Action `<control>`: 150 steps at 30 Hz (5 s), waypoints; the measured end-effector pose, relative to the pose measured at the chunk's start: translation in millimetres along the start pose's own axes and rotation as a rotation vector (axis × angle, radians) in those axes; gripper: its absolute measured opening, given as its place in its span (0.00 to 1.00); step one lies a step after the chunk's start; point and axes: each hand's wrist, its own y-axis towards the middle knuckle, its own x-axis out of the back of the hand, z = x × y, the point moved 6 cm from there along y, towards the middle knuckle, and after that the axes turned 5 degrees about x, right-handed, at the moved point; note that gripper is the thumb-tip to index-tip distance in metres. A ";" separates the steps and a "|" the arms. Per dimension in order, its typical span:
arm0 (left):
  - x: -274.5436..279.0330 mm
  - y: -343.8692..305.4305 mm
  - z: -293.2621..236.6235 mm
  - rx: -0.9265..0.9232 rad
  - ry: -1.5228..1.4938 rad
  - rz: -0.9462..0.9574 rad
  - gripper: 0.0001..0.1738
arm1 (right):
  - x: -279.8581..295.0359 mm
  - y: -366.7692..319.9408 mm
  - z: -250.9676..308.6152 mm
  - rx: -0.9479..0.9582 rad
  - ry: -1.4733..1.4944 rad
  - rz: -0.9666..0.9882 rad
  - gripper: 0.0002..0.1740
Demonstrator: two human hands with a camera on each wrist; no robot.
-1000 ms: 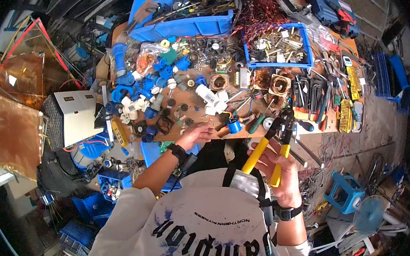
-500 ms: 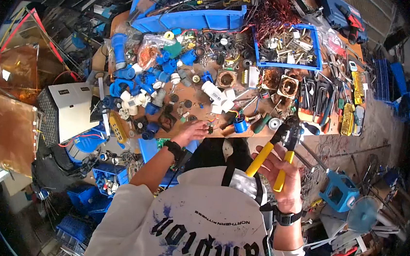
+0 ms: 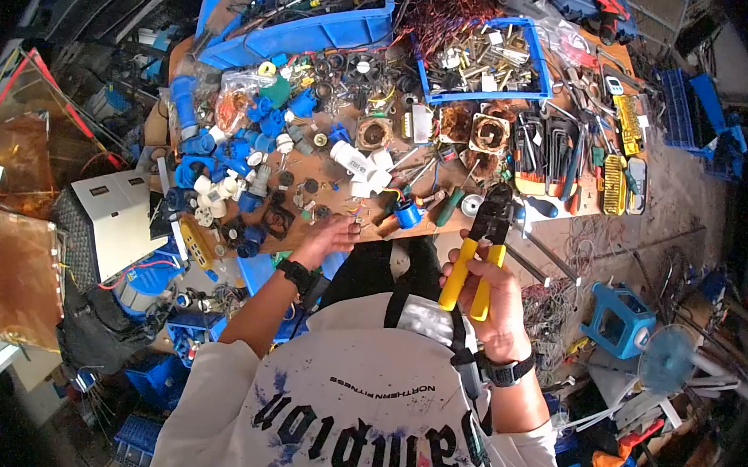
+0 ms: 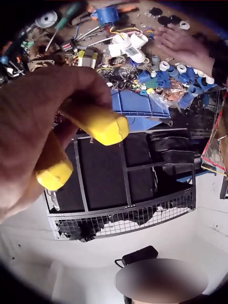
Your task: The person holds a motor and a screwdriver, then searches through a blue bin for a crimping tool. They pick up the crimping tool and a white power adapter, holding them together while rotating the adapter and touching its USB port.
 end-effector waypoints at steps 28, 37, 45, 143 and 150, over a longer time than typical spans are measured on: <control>87.1 -90.4 189.7 -0.041 -0.479 -0.489 0.15 | -22.6 -38.2 77.9 0.045 -0.133 0.301 0.23; 74.8 -100.0 216.2 -0.118 -0.510 -0.631 0.16 | -24.0 -35.5 80.6 0.051 -0.109 0.390 0.24; 86.9 -93.9 229.0 -0.067 -0.271 -0.673 0.16 | -11.5 -33.6 96.0 0.082 -0.033 0.364 0.24; 85.4 -114.7 218.0 -0.069 0.209 -0.611 0.13 | 106.3 -82.5 195.1 0.386 0.017 0.225 0.28; 102.0 -103.1 208.1 -0.027 0.180 -0.600 0.10 | 109.4 -84.7 196.7 0.387 0.004 0.225 0.27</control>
